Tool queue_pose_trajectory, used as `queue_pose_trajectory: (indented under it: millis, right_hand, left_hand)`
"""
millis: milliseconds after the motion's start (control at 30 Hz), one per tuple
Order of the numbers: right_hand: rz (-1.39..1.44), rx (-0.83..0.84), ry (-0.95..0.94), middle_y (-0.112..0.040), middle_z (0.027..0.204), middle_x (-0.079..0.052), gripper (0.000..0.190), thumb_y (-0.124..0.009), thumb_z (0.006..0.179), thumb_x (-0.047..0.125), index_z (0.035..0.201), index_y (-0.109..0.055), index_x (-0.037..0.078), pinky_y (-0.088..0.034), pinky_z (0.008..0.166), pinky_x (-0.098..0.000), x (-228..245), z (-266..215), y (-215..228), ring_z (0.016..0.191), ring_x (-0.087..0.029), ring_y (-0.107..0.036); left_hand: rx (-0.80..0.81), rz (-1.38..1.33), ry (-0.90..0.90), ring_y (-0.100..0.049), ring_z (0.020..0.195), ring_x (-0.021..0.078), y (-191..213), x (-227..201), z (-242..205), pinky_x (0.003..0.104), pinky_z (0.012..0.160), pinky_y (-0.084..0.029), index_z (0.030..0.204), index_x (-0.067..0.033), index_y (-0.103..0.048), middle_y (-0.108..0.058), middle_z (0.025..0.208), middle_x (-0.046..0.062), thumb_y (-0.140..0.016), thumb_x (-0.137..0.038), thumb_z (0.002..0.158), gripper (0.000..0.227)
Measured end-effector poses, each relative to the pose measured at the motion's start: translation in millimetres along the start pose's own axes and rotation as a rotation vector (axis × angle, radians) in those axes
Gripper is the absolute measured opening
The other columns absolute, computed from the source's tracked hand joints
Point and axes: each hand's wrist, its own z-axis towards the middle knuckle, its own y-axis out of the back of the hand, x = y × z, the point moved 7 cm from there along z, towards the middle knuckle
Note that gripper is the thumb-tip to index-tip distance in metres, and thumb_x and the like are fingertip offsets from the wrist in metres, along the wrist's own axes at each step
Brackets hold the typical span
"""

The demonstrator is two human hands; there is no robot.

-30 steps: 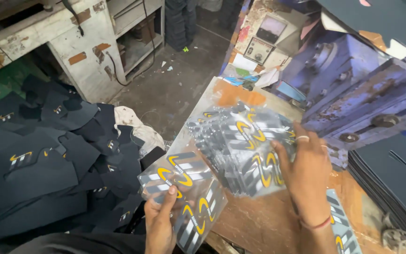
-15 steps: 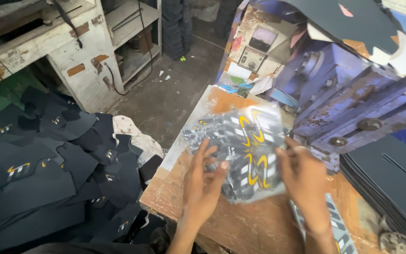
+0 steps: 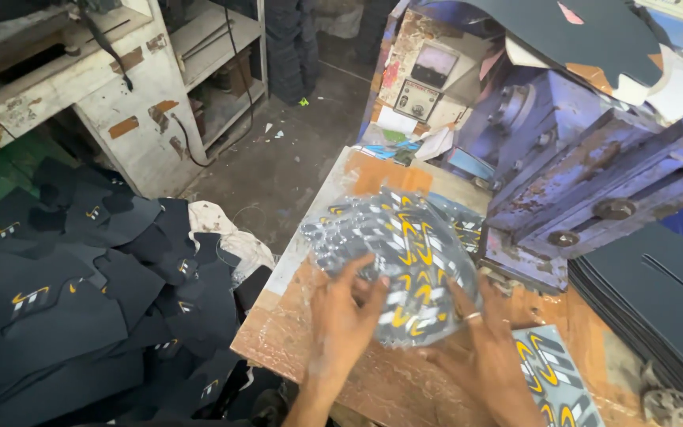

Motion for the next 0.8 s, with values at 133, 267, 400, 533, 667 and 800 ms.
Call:
queue_pose_trajectory:
  millis: [133, 267, 400, 533, 667, 800]
  right_hand:
    - [0.032, 0.137, -0.102, -0.037, 0.154, -0.026, 0.108, -0.093, 0.049, 0.04, 0.145, -0.049, 0.02, -0.043, 0.104, -0.0523, -26, 3, -11, 0.132, -0.049, -0.046]
    - [0.0, 0.237, -0.247, -0.041, 0.157, -0.016, 0.101, -0.09, 0.057, 0.037, 0.15, -0.053, 0.03, -0.047, 0.105, -0.0484, -38, 10, 4, 0.129, -0.039, -0.054]
    - [-0.005, 0.202, -0.153, -0.046, 0.154, -0.013, 0.081, -0.088, 0.069, 0.039, 0.142, -0.058, 0.025, -0.045, 0.102, -0.0509, -32, 15, 12, 0.13, -0.038, -0.056]
    - [0.107, 0.226, -0.132, -0.037, 0.16, -0.018, 0.092, -0.092, 0.054, 0.031, 0.139, -0.059, 0.017, -0.045, 0.095, -0.0504, -22, 13, 5, 0.132, -0.045, -0.049]
    - [0.088, 0.156, -0.123, -0.046, 0.153, -0.013, 0.071, -0.089, 0.057, 0.025, 0.124, -0.065, 0.016, -0.049, 0.098, -0.0443, -35, 13, 8, 0.128, -0.04, -0.055]
    - [0.12, 0.121, -0.03, -0.06, 0.145, -0.002, 0.053, -0.089, 0.065, 0.029, 0.113, -0.07, 0.019, -0.053, 0.098, -0.0396, -38, 19, 12, 0.12, -0.033, -0.067]
  left_hand:
    - [0.065, -0.007, 0.045, -0.07, 0.05, 0.0158, -14, -3, -17, 0.033, 0.051, -0.055, 0.118, -0.0097, -0.071, -0.072, 0.061, 0.003, -0.073, -0.022, 0.088, 0.032]
    - [0.155, -0.03, 0.117, -0.07, 0.052, 0.015, -18, 1, -16, 0.033, 0.052, -0.053, 0.108, -0.0098, -0.074, -0.073, 0.062, 0.005, -0.078, -0.029, 0.09, 0.027]
    - [-0.158, 0.077, -0.087, -0.065, 0.057, 0.016, 10, -9, 0, 0.034, 0.052, -0.053, 0.111, -0.005, -0.069, -0.073, 0.079, 0.006, -0.078, -0.023, 0.086, 0.033]
    - [-0.062, 0.12, -0.044, -0.065, 0.055, 0.0175, 5, 4, 10, 0.035, 0.056, -0.053, 0.107, -0.005, -0.071, -0.07, 0.069, 0.007, -0.083, -0.021, 0.08, 0.033]
    - [0.004, 0.033, 0.03, -0.069, 0.056, 0.0146, -3, 4, -1, 0.034, 0.055, -0.054, 0.106, -0.0072, -0.07, -0.074, 0.068, 0.005, -0.08, -0.018, 0.083, 0.027]
    - [0.052, -0.032, 0.088, -0.069, 0.053, 0.0141, -20, 10, -20, 0.031, 0.051, -0.052, 0.098, -0.0076, -0.07, -0.074, 0.065, 0.005, -0.078, -0.015, 0.084, 0.018]
